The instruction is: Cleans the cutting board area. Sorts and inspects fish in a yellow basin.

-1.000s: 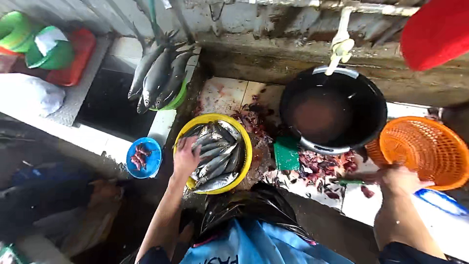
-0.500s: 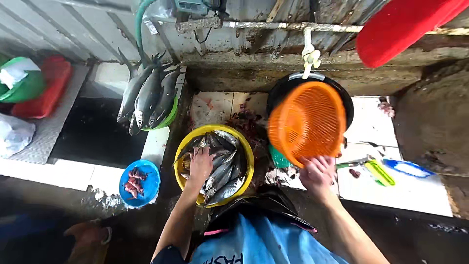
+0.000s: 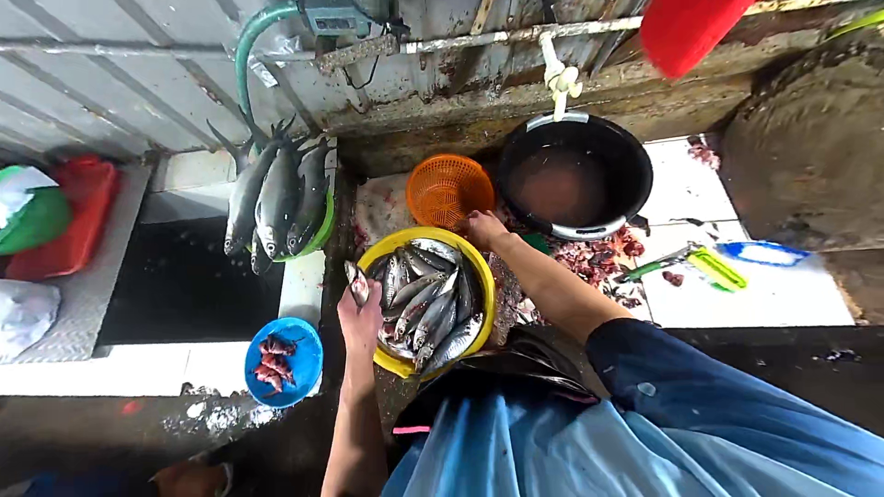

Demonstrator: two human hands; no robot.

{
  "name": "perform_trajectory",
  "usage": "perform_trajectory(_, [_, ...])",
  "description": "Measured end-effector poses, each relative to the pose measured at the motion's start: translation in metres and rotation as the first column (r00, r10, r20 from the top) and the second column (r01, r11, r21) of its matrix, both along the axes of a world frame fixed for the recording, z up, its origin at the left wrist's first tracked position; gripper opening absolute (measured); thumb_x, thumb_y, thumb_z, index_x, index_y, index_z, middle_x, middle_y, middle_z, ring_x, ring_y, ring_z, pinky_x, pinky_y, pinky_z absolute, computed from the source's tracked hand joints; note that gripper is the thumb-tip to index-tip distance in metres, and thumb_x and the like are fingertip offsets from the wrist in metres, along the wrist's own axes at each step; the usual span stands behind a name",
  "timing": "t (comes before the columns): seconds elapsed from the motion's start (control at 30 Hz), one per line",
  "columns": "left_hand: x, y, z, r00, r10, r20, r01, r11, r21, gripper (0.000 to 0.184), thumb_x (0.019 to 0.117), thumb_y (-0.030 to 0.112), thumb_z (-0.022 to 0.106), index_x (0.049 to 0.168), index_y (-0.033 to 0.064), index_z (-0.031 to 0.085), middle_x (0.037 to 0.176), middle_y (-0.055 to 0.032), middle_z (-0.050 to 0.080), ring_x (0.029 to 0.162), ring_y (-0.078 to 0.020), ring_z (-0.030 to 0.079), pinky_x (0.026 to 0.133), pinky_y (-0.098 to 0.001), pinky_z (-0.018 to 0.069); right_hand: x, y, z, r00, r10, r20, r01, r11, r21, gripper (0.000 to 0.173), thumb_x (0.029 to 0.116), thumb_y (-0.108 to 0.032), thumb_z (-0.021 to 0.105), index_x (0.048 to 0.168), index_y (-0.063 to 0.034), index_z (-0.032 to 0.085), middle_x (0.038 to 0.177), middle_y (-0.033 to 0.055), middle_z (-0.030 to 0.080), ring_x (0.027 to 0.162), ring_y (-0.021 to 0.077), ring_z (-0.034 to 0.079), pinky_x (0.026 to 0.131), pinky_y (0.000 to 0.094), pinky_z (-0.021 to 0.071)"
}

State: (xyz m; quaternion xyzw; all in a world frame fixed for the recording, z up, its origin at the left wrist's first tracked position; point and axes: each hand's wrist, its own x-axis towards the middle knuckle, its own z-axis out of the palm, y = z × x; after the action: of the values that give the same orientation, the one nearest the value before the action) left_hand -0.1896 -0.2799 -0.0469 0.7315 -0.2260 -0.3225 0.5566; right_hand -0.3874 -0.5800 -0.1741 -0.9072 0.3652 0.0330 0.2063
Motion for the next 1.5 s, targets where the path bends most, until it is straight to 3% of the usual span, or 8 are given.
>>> perform_trajectory(0.3, [0.003,-0.12,0.068,0.755,-0.465,0.463,0.345,0.882,0.322,0.082,0.0937,0.054,0.068,0.154,0.0061,0.039,0.143,-0.0199,0.056,0.135,-0.0354,0.052,0.112,-0.0574,0.0431,-0.1,0.085,0.021,0.885,-0.259,0.387,0.298,0.954,-0.043,0.03,0.0954,-0.019,0.065,0.123,-0.0122,0.072,0.118,0.0114,0.073,0.114,0.0341,0.066,0.096,0.06,0.053])
perform_trajectory(0.47, [-0.022,-0.017,0.016,0.568,-0.766,0.303,0.378,0.569,0.73,0.049,0.0936,0.045,0.073,0.122,0.0054,0.069,0.117,-0.0195,0.069,0.116,-0.0386,0.064,0.103,-0.0612,0.049,-0.139,0.144,0.033,0.784,-0.193,0.591,0.358,0.917,-0.175,0.021,0.0977,-0.019,0.061,0.108,-0.0073,0.076,0.098,0.0119,0.075,0.095,0.0304,0.071,0.085,0.0503,0.0571])
perform_trajectory(0.73, [-0.048,0.034,-0.039,0.489,-0.729,0.478,0.404,0.676,0.616,0.041,0.0997,0.035,0.054,0.117,0.0013,0.069,0.117,-0.0189,0.067,0.124,-0.0395,0.057,0.107,-0.0576,0.0448,-0.012,0.172,0.081,0.824,0.492,0.281,-0.466,0.871,-0.159,0.049,0.0869,-0.036,0.075,0.134,-0.0275,0.066,0.134,-0.004,0.066,0.129,0.0217,0.057,0.105,0.0548,0.0443])
perform_trajectory(0.93, [-0.01,0.059,-0.02,0.92,-0.334,0.206,0.357,0.93,-0.083,0.041,0.1034,0.027,0.057,0.138,0.0067,0.06,0.124,-0.0092,0.069,0.099,-0.0189,0.07,0.085,-0.0408,0.0616,0.016,0.157,0.098,0.808,0.406,0.427,-0.529,0.819,0.222,0.033,0.0995,-0.033,0.066,0.119,-0.0069,0.067,0.097,0.007,0.072,0.092,0.0202,0.07,0.089,0.0453,0.0572])
perform_trajectory(1.13, [-0.041,0.035,-0.004,0.963,-0.257,0.087,0.271,0.915,-0.298,0.053,0.1019,0.04,0.056,0.139,0.0022,0.058,0.127,-0.011,0.067,0.103,-0.0203,0.068,0.086,-0.0396,0.0599,0.0,0.151,0.11,0.748,-0.397,0.531,-0.574,0.014,0.819,0.029,0.103,-0.038,0.054,0.096,-0.0118,0.064,0.073,-0.0002,0.061,0.064,0.0131,0.061,0.067,0.0344,0.0557])
perform_trajectory(1.27, [-0.064,0.009,-0.004,0.97,-0.234,0.059,0.241,0.92,-0.308,0.037,0.1041,0.025,0.056,0.13,-0.0005,0.062,0.115,-0.0111,0.071,0.101,-0.0195,0.07,0.088,-0.0383,0.0602,-0.01,0.15,0.104,0.717,-0.46,0.524,-0.626,-0.096,0.774,0.034,0.1023,-0.042,0.052,0.089,-0.0139,0.065,0.073,-0.0015,0.06,0.065,0.0123,0.06,0.066,0.0329,0.0537])
perform_trajectory(1.4, [-0.062,0.008,-0.011,0.75,-0.439,0.495,0.289,0.89,0.352,0.043,0.0979,0.045,0.064,0.118,0.0082,0.072,0.113,-0.0083,0.073,0.11,-0.0217,0.069,0.099,-0.044,0.0564,-0.019,0.131,0.117,0.661,-0.545,0.515,-0.637,-0.046,0.769,0.037,0.0981,-0.05,0.05,0.086,-0.0168,0.061,0.066,-0.0046,0.054,0.059,0.011,0.055,0.064,0.0326,0.0509])
perform_trajectory(1.5, [-0.07,0.005,-0.013,0.612,-0.726,0.312,0.307,0.582,0.753,0.059,0.0953,0.053,0.064,0.131,0.006,0.066,0.137,-0.0204,0.06,0.139,-0.0406,0.047,0.114,-0.0579,0.0406,-0.011,0.097,0.129,0.621,-0.593,0.512,-0.306,0.418,0.855,0.035,0.102,-0.042,0.047,0.101,-0.011,0.064,0.072,0.0043,0.061,0.063,0.0165,0.06,0.063,0.0372,0.0545])
